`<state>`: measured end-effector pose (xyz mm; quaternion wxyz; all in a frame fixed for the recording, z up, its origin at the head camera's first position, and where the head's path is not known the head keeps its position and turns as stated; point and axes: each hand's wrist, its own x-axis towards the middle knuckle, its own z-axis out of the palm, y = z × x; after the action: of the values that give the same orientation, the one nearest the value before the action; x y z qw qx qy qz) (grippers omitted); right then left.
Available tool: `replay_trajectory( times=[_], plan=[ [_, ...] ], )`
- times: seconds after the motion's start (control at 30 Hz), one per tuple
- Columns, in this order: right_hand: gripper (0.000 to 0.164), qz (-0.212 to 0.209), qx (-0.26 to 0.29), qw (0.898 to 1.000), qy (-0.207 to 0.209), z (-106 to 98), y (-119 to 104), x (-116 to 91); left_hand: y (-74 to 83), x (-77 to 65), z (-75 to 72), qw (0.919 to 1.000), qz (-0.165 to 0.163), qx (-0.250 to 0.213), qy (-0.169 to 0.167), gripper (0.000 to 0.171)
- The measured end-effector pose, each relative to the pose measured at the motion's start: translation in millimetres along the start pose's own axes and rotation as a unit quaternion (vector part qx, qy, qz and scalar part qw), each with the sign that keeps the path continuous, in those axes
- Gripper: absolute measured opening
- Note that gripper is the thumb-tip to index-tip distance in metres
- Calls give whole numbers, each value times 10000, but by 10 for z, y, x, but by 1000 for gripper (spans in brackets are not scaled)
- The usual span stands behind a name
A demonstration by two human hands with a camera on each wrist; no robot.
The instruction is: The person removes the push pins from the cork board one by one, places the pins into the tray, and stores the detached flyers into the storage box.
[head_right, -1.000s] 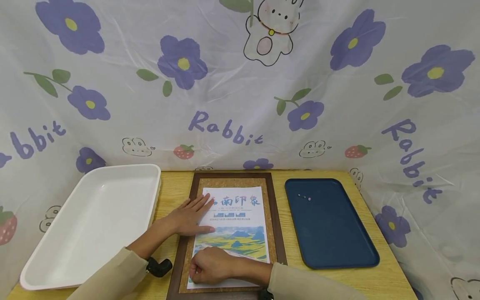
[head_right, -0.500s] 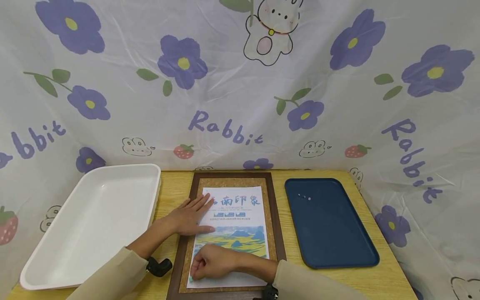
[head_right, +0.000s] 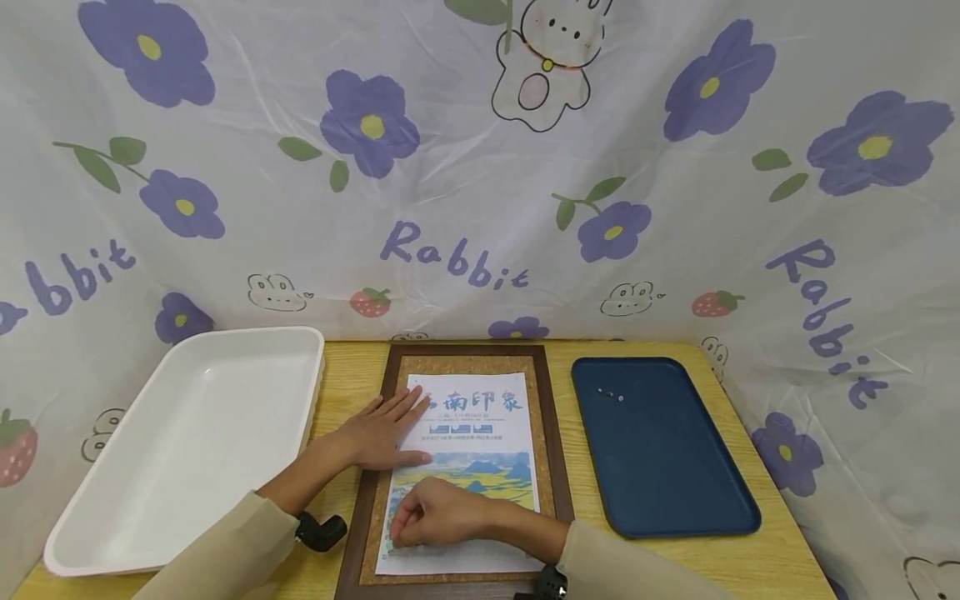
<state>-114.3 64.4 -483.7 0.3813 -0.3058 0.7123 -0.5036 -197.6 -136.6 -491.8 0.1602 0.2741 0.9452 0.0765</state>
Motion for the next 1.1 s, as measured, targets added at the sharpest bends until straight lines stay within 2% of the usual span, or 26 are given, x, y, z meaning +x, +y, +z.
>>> replay_trajectory(
  times=[0.23,0.5,0.7,0.97,1.1],
  plan=[
    [15,31,259,9995,182,-75,5,-59,114,-83,-145,9999,-55,40,-95,96],
    [17,22,278,9985,461,-200,6,-153,-4,25,11,9999,-36,149,-27,101],
    [20,-54,278,9981,538,-307,3,-214,19,7,-22,9999,-25,74,-82,103],
    [17,-14,94,9970,766,-454,27,-281,-11,34,29,9999,-36,140,29,101],
    [18,17,-6,9964,844,-519,56,-309,16,10,-9,9998,-49,177,-49,101]
  ],
)
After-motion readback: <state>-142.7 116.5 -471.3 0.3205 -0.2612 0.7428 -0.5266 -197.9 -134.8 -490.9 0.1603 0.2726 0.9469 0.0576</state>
